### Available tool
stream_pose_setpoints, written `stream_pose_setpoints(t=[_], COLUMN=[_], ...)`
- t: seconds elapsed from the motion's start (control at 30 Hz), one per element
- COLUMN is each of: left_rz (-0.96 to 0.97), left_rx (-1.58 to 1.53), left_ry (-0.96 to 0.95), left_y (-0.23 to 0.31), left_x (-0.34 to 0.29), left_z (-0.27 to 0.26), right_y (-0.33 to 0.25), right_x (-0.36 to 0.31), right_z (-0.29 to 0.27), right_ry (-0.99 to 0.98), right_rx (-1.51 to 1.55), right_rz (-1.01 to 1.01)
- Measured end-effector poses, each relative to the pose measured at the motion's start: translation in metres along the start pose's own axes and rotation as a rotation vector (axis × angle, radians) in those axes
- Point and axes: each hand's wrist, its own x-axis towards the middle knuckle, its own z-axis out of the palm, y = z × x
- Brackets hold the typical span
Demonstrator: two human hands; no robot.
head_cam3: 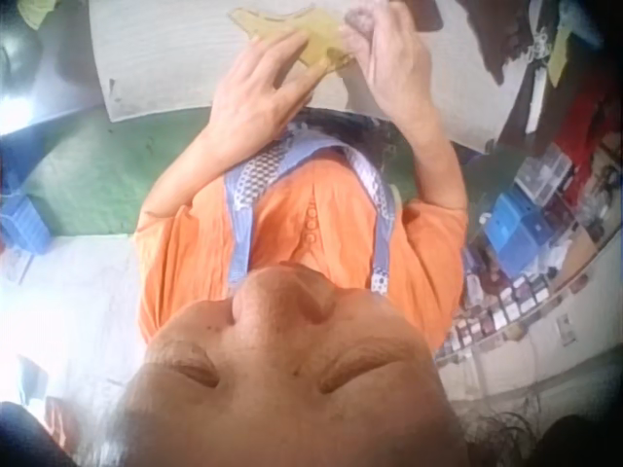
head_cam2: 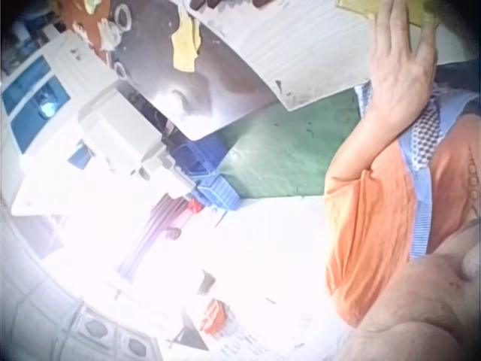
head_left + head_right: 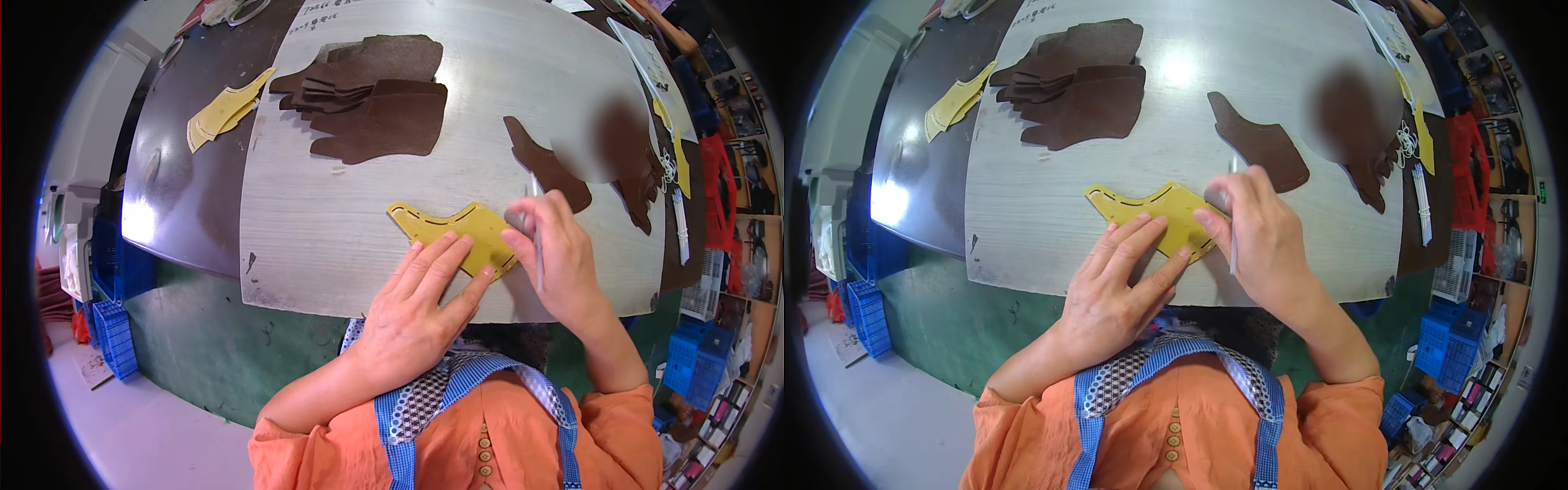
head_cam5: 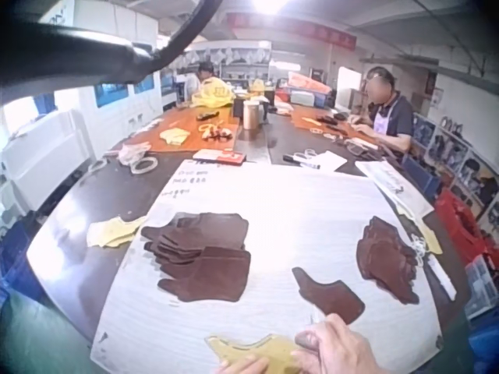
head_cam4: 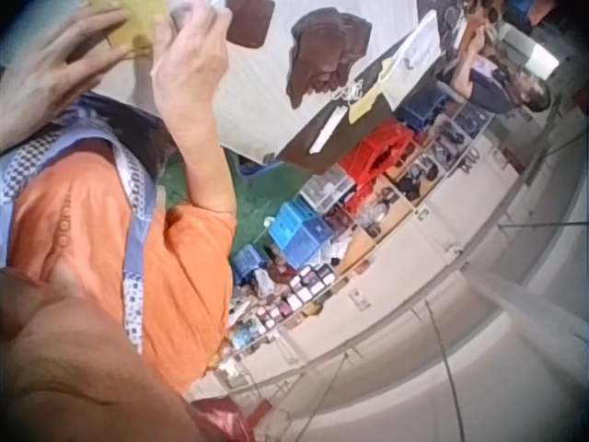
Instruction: Tracing shoe upper patterns onto leather pieces using a marking pen.
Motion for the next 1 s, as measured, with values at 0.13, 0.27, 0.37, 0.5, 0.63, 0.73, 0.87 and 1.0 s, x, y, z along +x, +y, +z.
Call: stream_pose_setpoints(t=[0.13, 0.27, 0.37, 0.5, 0.63, 0.73, 0.87, 1.0], left_rz=[0.011, 0.024, 0.050, 0.046, 0.032, 0.026, 0.010, 0.025], left_rx=[0.043, 0.070, 0.040, 0.016, 0.056, 0.050, 0.026, 0.039], left_ry=[-0.001, 0.020, 0.064, 0.074, 0.033, 0.014, 0.012, 0.003], left_y=[-0.002, -0.002, -0.006, -0.004, -0.002, -0.003, -0.002, -0.003], left_x=[-0.001, 0.001, -0.003, -0.003, -0.002, -0.003, 0.000, 0.002], left_z=[0.001, 0.001, 0.008, 0.005, 0.004, 0.003, 0.001, 0.000], right_y=[-0.004, -0.026, -0.032, -0.029, -0.001, -0.003, -0.005, 0.001], right_x=[0.027, 0.062, 0.068, 0.057, 0.040, 0.032, 0.003, -0.004], right_z=[-0.007, 0.018, 0.051, 0.040, 0.009, -0.019, -0.025, -0.024], right_ry=[0.122, -0.256, -0.147, -0.147, -0.046, -0.135, -0.339, -0.241], right_rx=[0.444, 0.684, 0.421, 0.316, -0.016, 0.123, 0.265, 0.072], right_rz=[0.086, 0.172, -0.242, -0.223, -0.236, 0.051, -0.230, -0.124])
